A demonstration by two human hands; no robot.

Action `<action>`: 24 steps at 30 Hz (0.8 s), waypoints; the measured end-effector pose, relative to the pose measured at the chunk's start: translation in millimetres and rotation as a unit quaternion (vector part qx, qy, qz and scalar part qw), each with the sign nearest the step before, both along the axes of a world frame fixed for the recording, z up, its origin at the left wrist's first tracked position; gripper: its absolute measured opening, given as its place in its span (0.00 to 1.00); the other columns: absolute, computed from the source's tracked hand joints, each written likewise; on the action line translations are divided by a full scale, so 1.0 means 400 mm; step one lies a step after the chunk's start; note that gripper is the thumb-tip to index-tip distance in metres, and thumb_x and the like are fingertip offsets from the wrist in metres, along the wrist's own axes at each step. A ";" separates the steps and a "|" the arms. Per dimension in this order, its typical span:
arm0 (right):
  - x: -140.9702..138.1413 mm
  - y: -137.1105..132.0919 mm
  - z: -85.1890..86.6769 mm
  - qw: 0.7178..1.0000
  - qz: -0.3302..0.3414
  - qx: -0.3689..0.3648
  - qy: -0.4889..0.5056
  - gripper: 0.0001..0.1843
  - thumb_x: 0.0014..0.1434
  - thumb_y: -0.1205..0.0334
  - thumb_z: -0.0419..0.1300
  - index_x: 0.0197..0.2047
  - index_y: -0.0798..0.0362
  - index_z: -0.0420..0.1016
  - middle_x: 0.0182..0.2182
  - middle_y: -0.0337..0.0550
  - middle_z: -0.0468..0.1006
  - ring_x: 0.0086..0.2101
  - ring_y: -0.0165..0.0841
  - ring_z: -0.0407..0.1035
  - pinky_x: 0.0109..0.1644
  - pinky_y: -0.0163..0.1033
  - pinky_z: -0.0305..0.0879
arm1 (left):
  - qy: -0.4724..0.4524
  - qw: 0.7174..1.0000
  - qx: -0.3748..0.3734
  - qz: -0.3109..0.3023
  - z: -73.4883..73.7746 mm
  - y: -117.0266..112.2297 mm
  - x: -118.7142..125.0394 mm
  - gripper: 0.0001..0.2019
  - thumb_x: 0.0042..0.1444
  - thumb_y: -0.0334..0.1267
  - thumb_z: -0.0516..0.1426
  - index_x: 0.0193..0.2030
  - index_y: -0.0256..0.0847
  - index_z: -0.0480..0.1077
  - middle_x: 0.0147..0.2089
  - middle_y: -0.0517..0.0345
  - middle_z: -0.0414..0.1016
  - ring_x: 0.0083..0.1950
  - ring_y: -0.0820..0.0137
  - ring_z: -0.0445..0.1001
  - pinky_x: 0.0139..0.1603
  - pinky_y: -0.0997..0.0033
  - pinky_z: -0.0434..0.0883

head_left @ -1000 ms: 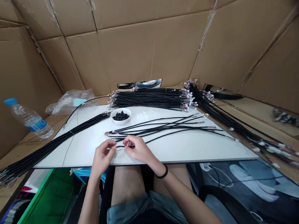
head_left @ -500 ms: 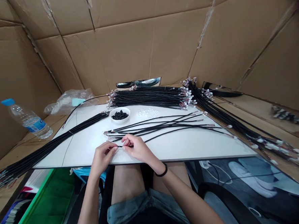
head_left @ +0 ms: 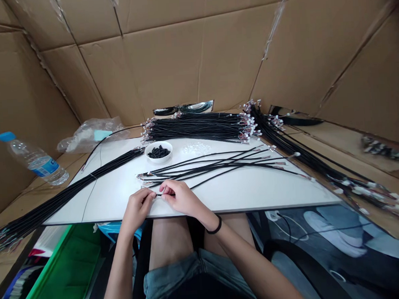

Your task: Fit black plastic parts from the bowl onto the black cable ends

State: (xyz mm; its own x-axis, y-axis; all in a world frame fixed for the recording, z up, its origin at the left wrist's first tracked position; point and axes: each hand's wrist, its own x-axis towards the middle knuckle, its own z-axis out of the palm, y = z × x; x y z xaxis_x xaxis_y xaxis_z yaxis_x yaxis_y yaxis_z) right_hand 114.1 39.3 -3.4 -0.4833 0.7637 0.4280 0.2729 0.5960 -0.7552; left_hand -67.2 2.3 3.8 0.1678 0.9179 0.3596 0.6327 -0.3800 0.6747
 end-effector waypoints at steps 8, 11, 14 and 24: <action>-0.002 -0.003 0.001 1.000 0.005 0.025 -0.004 0.11 0.66 0.57 0.58 0.41 0.58 0.73 0.34 0.40 0.75 0.34 0.29 0.72 0.39 0.39 0.72 | 0.011 1.000 -0.029 0.001 0.002 0.007 0.001 0.16 0.66 0.46 0.53 0.32 0.36 0.70 0.29 0.61 0.71 0.31 0.72 0.72 0.36 0.68 0.72; -0.001 -0.004 0.001 0.999 0.004 0.034 -0.001 0.11 0.65 0.57 0.58 0.40 0.58 0.73 0.34 0.40 0.75 0.34 0.30 0.71 0.40 0.40 0.72 | 0.011 0.999 -0.038 0.001 0.004 0.009 0.002 0.16 0.66 0.46 0.53 0.32 0.36 0.70 0.28 0.62 0.70 0.30 0.73 0.71 0.35 0.68 0.72; -0.001 -0.004 0.000 0.999 0.006 0.037 0.006 0.10 0.65 0.58 0.58 0.40 0.58 0.73 0.35 0.40 0.75 0.34 0.29 0.71 0.40 0.40 0.72 | 0.006 0.999 -0.044 0.000 0.005 0.010 0.004 0.17 0.65 0.46 0.53 0.32 0.35 0.70 0.27 0.62 0.70 0.29 0.73 0.71 0.34 0.69 0.71; -0.005 -0.006 0.011 0.999 -0.018 0.010 0.049 0.11 0.65 0.57 0.59 0.41 0.58 0.73 0.34 0.40 0.75 0.34 0.30 0.72 0.40 0.40 0.72 | -0.078 0.996 -0.031 -0.007 0.005 -0.008 0.001 0.15 0.65 0.47 0.53 0.38 0.36 0.70 0.33 0.59 0.71 0.32 0.72 0.70 0.35 0.68 0.69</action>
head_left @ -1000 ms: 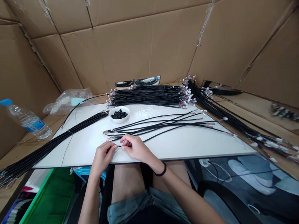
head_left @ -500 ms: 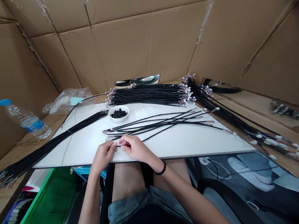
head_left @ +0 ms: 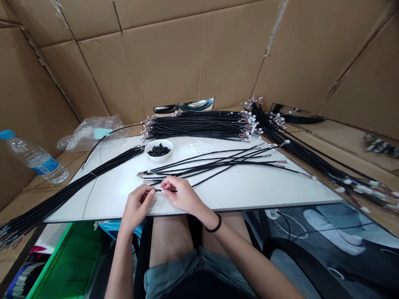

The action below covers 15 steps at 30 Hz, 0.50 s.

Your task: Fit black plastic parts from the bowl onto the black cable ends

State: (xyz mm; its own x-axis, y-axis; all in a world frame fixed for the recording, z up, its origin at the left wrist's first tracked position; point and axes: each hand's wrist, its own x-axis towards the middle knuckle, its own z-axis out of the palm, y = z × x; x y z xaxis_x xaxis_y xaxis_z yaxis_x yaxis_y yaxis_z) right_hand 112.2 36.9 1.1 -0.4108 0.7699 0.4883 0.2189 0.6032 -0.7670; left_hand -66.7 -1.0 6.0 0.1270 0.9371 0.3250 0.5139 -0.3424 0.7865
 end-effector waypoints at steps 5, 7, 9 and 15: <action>0.001 -0.004 0.005 1.000 -0.002 -0.010 0.014 0.11 0.65 0.57 0.59 0.40 0.58 0.73 0.34 0.40 0.76 0.34 0.30 0.72 0.40 0.40 0.72 | -0.047 0.999 -0.017 0.003 0.000 -0.002 -0.003 0.13 0.63 0.46 0.55 0.41 0.36 0.69 0.36 0.58 0.71 0.31 0.73 0.69 0.31 0.72 0.67; 0.000 -0.005 0.005 1.000 -0.001 -0.013 0.018 0.11 0.65 0.57 0.59 0.40 0.58 0.73 0.34 0.40 0.76 0.33 0.29 0.72 0.39 0.39 0.72 | -0.057 0.998 -0.021 0.004 0.001 -0.002 -0.002 0.13 0.63 0.46 0.55 0.40 0.36 0.69 0.35 0.59 0.71 0.30 0.74 0.68 0.30 0.72 0.66; 0.000 -0.006 0.005 1.000 0.000 -0.016 0.022 0.11 0.65 0.57 0.59 0.40 0.58 0.73 0.33 0.40 0.75 0.33 0.29 0.72 0.39 0.39 0.72 | -0.067 0.997 -0.025 0.006 0.001 -0.003 -0.003 0.13 0.63 0.46 0.56 0.40 0.36 0.69 0.32 0.61 0.69 0.27 0.75 0.66 0.27 0.74 0.65; 0.000 -0.005 0.007 0.999 0.001 -0.019 0.027 0.11 0.65 0.57 0.59 0.40 0.58 0.73 0.34 0.40 0.75 0.33 0.29 0.72 0.39 0.39 0.72 | -0.095 0.995 -0.032 0.006 -0.005 -0.003 -0.007 0.12 0.63 0.45 0.56 0.41 0.36 0.68 0.28 0.64 0.66 0.25 0.76 0.65 0.27 0.74 0.65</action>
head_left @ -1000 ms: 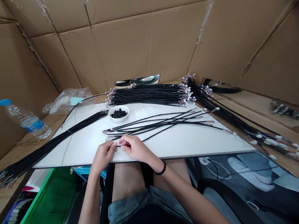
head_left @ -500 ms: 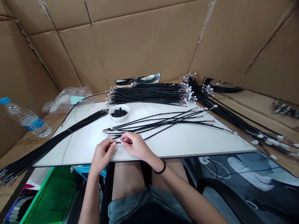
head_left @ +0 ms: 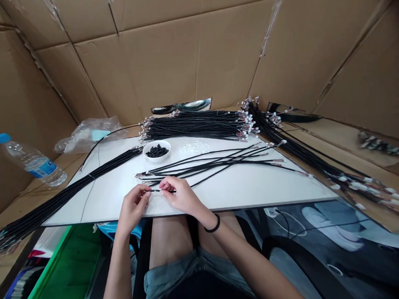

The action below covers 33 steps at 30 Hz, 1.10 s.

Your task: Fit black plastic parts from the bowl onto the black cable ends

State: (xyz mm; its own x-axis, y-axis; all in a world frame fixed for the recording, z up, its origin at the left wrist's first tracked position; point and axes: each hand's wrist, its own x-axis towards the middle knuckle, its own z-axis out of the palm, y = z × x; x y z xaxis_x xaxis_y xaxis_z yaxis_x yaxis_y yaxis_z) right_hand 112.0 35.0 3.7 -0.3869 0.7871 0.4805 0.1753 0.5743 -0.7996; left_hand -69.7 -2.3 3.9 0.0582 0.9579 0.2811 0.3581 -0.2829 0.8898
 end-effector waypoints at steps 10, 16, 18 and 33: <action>0.000 -0.001 -0.001 1.000 0.007 0.006 -0.006 0.10 0.64 0.58 0.59 0.39 0.58 0.73 0.34 0.40 0.75 0.33 0.29 0.72 0.38 0.39 0.72 | -0.001 1.000 0.021 -0.002 -0.009 0.006 -0.002 0.10 0.62 0.41 0.57 0.42 0.36 0.69 0.39 0.58 0.71 0.30 0.76 0.67 0.29 0.73 0.68; 0.000 -0.003 0.001 1.000 0.008 0.014 -0.012 0.10 0.64 0.59 0.59 0.39 0.58 0.73 0.35 0.40 0.75 0.34 0.29 0.72 0.39 0.39 0.72 | 0.011 0.999 0.030 0.005 -0.011 0.011 -0.004 0.09 0.62 0.41 0.58 0.41 0.35 0.71 0.37 0.58 0.71 0.30 0.75 0.68 0.30 0.73 0.68; 0.000 -0.001 0.001 1.000 0.009 0.017 -0.014 0.10 0.64 0.59 0.59 0.39 0.58 0.73 0.35 0.41 0.75 0.35 0.30 0.72 0.39 0.39 0.72 | 0.018 0.999 0.033 0.006 -0.012 0.011 -0.006 0.09 0.62 0.40 0.58 0.41 0.35 0.71 0.38 0.58 0.71 0.32 0.74 0.69 0.31 0.72 0.69; -0.002 0.011 -0.020 0.999 0.031 0.026 -0.035 0.10 0.65 0.58 0.59 0.40 0.58 0.73 0.35 0.40 0.75 0.34 0.30 0.72 0.39 0.39 0.72 | 0.070 0.996 0.054 -0.029 0.014 0.012 -0.002 0.12 0.63 0.42 0.56 0.36 0.35 0.72 0.35 0.59 0.68 0.32 0.73 0.67 0.30 0.72 0.65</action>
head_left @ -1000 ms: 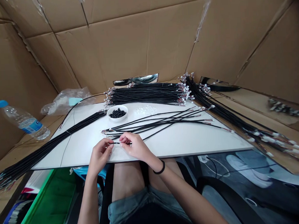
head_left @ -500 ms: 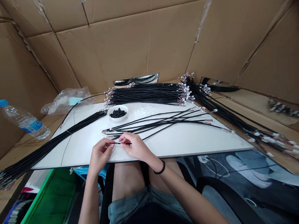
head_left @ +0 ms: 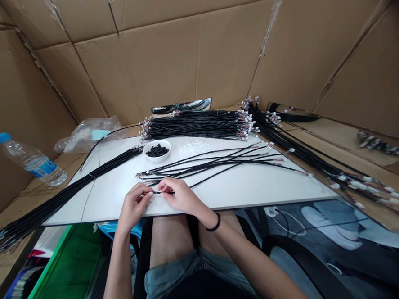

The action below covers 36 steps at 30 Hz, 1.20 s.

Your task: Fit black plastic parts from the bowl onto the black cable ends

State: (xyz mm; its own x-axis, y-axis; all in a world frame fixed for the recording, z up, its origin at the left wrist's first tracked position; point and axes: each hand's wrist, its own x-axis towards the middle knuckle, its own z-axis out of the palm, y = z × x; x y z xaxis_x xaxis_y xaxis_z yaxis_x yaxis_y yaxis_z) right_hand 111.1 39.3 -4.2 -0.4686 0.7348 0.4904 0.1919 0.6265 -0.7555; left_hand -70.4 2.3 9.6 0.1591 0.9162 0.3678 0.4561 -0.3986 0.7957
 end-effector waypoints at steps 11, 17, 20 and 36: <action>0.003 -0.008 0.010 1.000 0.007 0.009 -0.015 0.10 0.65 0.58 0.58 0.40 0.58 0.73 0.35 0.40 0.76 0.34 0.29 0.72 0.39 0.39 0.72 | 0.054 0.998 0.012 0.002 0.000 0.010 0.005 0.16 0.65 0.44 0.53 0.28 0.36 0.67 0.29 0.62 0.67 0.31 0.73 0.68 0.34 0.69 0.68; 0.002 -0.010 0.011 1.000 0.003 0.015 -0.014 0.10 0.65 0.58 0.58 0.40 0.58 0.73 0.34 0.40 0.75 0.33 0.29 0.71 0.38 0.38 0.72 | 0.054 0.999 0.005 -0.001 -0.008 0.020 0.015 0.16 0.65 0.45 0.54 0.29 0.36 0.68 0.28 0.62 0.68 0.31 0.72 0.70 0.36 0.68 0.70; -0.002 -0.009 0.011 1.000 0.004 0.016 -0.006 0.10 0.65 0.59 0.59 0.40 0.58 0.73 0.35 0.40 0.76 0.33 0.29 0.72 0.38 0.38 0.72 | 0.036 0.999 -0.002 -0.001 -0.006 0.016 0.019 0.17 0.65 0.45 0.53 0.29 0.36 0.68 0.28 0.62 0.68 0.31 0.72 0.70 0.36 0.68 0.70; -0.004 -0.018 0.039 0.999 0.005 0.033 -0.026 0.04 0.60 0.67 0.62 0.40 0.53 0.76 0.34 0.41 0.77 0.35 0.32 0.70 0.40 0.36 0.65 | -0.077 0.994 -0.066 -0.034 0.005 -0.010 -0.007 0.16 0.64 0.46 0.54 0.30 0.36 0.67 0.25 0.65 0.63 0.24 0.77 0.63 0.25 0.75 0.64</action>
State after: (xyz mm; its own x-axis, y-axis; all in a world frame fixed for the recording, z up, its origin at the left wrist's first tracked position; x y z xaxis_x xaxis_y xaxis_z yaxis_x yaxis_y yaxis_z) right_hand 109.5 32.0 11.3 -0.5019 0.6967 0.5126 0.2241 0.6772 -0.7009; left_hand -73.2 -1.7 11.6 0.1732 0.9472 0.2698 0.3007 -0.3117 0.9013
